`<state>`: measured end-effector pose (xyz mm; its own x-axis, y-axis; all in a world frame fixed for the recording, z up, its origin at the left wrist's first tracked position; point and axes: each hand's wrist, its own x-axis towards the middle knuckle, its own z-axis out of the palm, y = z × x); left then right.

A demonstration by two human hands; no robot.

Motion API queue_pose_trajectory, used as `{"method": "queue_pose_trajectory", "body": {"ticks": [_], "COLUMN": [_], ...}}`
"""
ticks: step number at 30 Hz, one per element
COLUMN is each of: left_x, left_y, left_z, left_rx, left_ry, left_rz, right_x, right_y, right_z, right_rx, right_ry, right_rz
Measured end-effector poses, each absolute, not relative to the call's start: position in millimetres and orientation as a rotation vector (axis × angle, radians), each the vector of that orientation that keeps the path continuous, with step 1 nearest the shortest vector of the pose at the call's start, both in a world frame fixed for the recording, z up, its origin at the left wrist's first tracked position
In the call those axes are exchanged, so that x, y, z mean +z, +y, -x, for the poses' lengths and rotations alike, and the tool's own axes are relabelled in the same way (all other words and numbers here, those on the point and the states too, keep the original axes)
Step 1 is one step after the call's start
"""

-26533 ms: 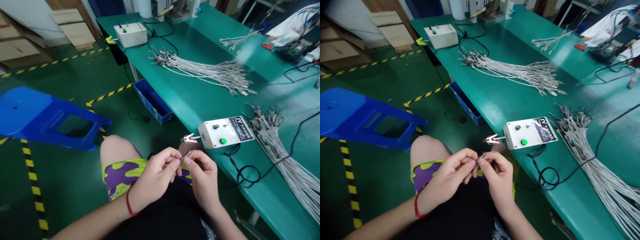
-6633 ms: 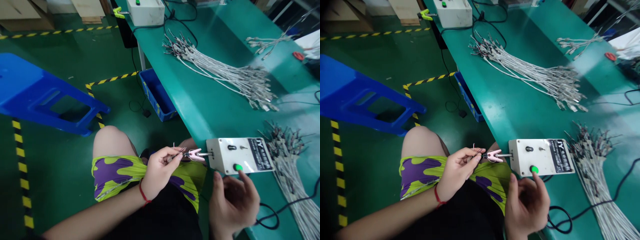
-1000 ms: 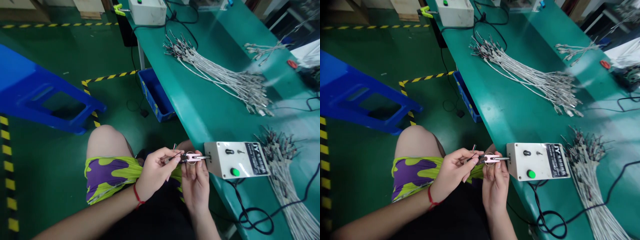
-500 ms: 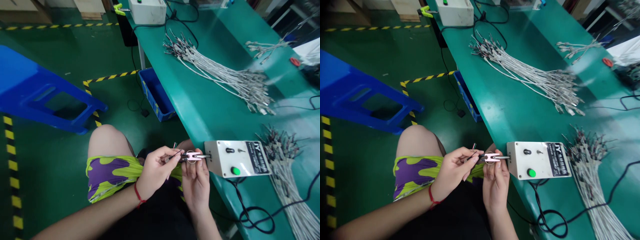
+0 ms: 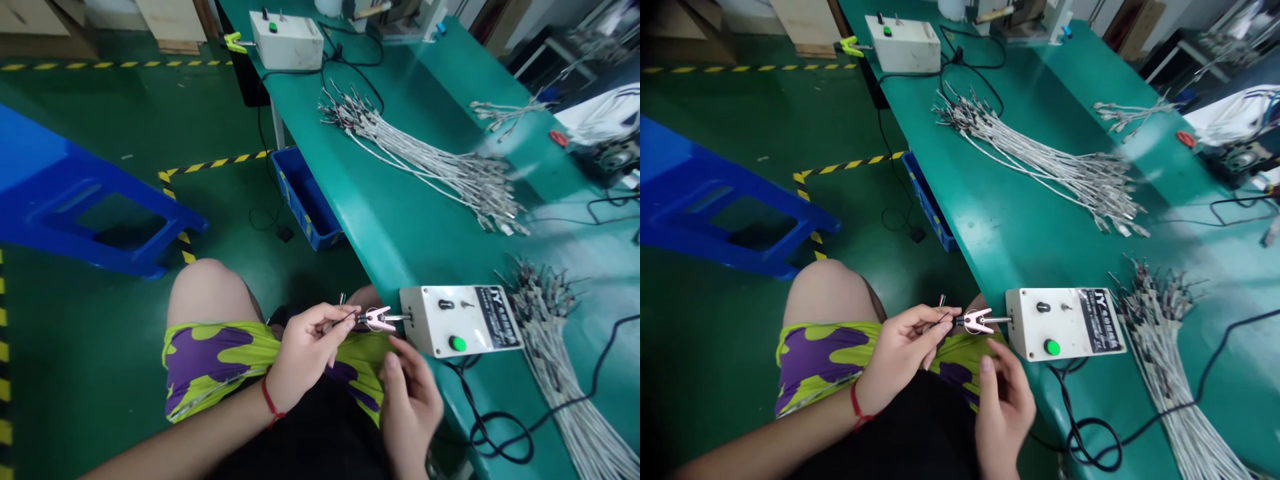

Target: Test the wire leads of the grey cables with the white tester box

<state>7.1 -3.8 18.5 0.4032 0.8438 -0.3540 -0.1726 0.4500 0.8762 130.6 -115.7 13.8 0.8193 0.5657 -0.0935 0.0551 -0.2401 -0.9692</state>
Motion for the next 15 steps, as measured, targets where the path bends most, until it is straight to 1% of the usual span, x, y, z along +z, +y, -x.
{"method": "queue_pose_trajectory", "body": {"ticks": [3, 5, 9, 11, 15], "left_x": [18, 19, 18, 18, 17], "left_y": [-5, -5, -5, -5, -4], "left_z": [-7, -6, -5, -4, -3], "left_rx": [0.784, 0.811, 0.817, 0.810, 0.807], "left_ry": [0.954, 0.971, 0.997, 0.996, 0.993], "left_rz": [-0.936, -0.976, -1.040, -1.053, -1.058], "right_x": [25, 32, 34, 29, 17], "right_y": [-124, -123, -121, -122, -125], "right_z": [-142, -153, -171, -174, -177], "right_rx": [-0.071, -0.238, -0.216, -0.183, -0.226], "right_ry": [-0.720, -0.789, -0.835, -0.857, -0.882], "right_rz": [1.868, 1.865, 1.938, 1.897, 1.827]}}
